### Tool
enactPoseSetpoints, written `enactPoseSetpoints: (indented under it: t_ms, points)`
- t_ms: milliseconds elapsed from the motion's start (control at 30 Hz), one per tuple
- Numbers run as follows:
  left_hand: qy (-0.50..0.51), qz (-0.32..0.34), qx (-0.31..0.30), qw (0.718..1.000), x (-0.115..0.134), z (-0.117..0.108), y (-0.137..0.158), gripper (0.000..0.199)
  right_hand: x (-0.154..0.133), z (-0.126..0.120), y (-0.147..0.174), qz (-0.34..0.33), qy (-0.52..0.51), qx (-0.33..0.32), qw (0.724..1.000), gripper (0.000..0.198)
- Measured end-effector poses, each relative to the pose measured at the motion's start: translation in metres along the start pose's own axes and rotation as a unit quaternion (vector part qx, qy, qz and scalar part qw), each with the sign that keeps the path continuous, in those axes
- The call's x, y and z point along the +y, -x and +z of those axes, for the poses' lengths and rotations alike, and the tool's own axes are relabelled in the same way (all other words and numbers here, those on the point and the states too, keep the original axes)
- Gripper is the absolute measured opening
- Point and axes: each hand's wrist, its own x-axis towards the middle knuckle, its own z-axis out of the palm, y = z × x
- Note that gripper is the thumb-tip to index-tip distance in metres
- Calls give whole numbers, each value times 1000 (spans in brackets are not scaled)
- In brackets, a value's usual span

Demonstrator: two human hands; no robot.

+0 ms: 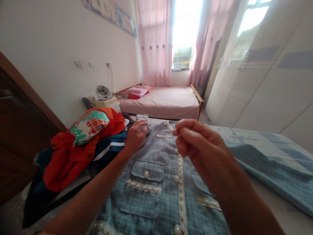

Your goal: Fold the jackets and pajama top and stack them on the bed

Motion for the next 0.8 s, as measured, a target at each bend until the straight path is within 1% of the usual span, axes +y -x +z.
enactPoseSetpoints:
  t_ms: [67,100,167,233,267,300,367,467,500,567,633,700,733,767,800]
  points:
    - [-33,-68,10,997,-28,-14,-22,31,25,0,-1,47,2,-18,999,19]
    - [-47,-97,-2,994,-40,-16,-31,28,44,-2,1,78,33,-23,996,19]
    - [-67,-147,-46,986,-61,-13,-42,25,87,-9,10,124,95,-23,987,23]
    - [-81,-186,-94,975,-75,-3,-48,28,125,-17,21,165,148,-33,975,25]
    - [-87,-204,-112,969,-80,3,-50,30,139,-21,27,176,171,-34,969,26]
    - [-93,-221,-126,963,-83,8,-51,31,150,-23,32,182,191,-31,964,26]
    - [-103,-253,-138,952,-87,17,-52,32,162,-24,40,176,219,-22,960,26]
    - [-108,-277,-143,944,-88,21,-53,33,164,-21,45,153,238,-12,959,25]
    - [-106,-271,-141,946,-87,20,-54,32,164,-19,45,147,242,-9,959,25]
    - [-98,-238,-123,958,-80,13,-57,30,164,-18,46,140,243,-4,960,24]
    - [-94,-183,-74,976,-68,3,-59,28,167,-18,46,132,240,-5,962,24]
    - [-94,-113,-7,989,-49,-9,-54,24,170,-19,47,127,237,-9,963,25]
    - [-94,-71,21,993,-38,-15,-48,25,171,-19,47,125,237,-9,963,25]
    - [-92,-24,39,995,-28,-20,-39,27,171,-20,47,124,238,-9,963,26]
    - [-89,24,44,995,-17,-22,-26,28,171,-20,47,124,239,-8,963,26]
